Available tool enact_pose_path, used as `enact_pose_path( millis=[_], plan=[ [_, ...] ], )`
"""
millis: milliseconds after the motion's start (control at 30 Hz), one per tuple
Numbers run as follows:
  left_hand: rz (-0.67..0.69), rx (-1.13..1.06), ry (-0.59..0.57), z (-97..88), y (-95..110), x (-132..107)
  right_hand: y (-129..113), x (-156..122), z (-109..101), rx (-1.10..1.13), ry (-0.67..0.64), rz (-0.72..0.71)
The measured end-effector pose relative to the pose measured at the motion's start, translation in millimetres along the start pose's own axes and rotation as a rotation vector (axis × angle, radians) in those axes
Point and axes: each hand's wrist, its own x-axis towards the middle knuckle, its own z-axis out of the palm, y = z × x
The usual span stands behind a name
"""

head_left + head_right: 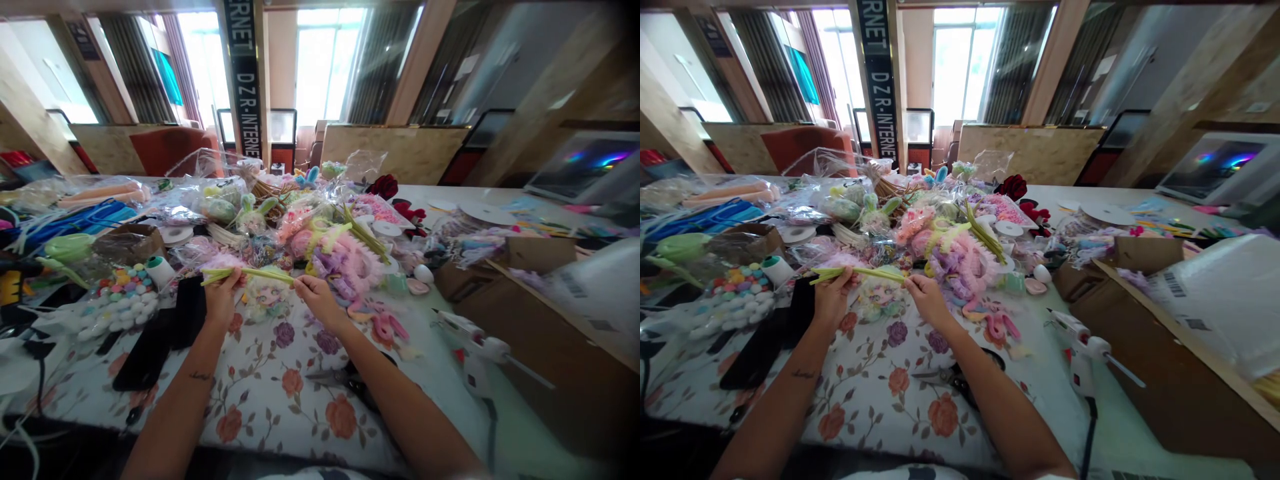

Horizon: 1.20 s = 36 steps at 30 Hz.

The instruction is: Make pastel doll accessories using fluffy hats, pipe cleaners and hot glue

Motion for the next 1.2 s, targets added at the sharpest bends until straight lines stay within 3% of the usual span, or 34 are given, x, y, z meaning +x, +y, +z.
enact_pose_path(
  millis=[300,500,633,800,900,967,1000,1067,1100,1133,1200],
  plan=[
    [-0.010,-0.054,-0.044,1.8,16.4,-1.7,-7.1,-29.6,-22.9,-0.012,0.016,0.033],
    [-0.011,0.024,-0.120,6.2,14.4,-14.9,-3.5,-56.7,-37.5,-0.023,0.037,0.091],
    [0.005,0.039,-0.153,7.5,16.9,-16.6,11.8,-72.4,-47.0,0.136,0.115,0.194],
    [0.075,0.179,-0.105,-8.2,21.6,-10.9,28.5,-84.1,-65.9,0.410,0.271,0.300],
    [0.308,0.425,-0.086,-12.1,22.0,-31.2,27.9,-85.2,-71.1,0.472,0.316,0.289],
    [0.641,0.639,-0.176,-6.8,23.5,-58.3,23.1,-86.5,-68.7,0.469,0.311,0.283],
    [0.847,0.744,-0.327,-1.8,24.8,-74.0,19.4,-87.8,-65.8,0.446,0.293,0.284],
    [1.208,0.856,-0.776,11.5,27.6,-103.8,10.0,-92.1,-57.5,0.348,0.210,0.284],
    [1.372,0.909,-0.930,18.9,28.3,-115.8,4.5,-95.0,-52.7,0.285,0.146,0.265],
    [1.494,0.962,-1.037,25.9,28.3,-124.8,-1.3,-98.1,-48.0,0.224,0.076,0.232],
    [1.595,1.072,-1.098,37.0,25.4,-133.1,-13.0,-104.5,-40.6,0.133,-0.065,0.149]
  ],
)
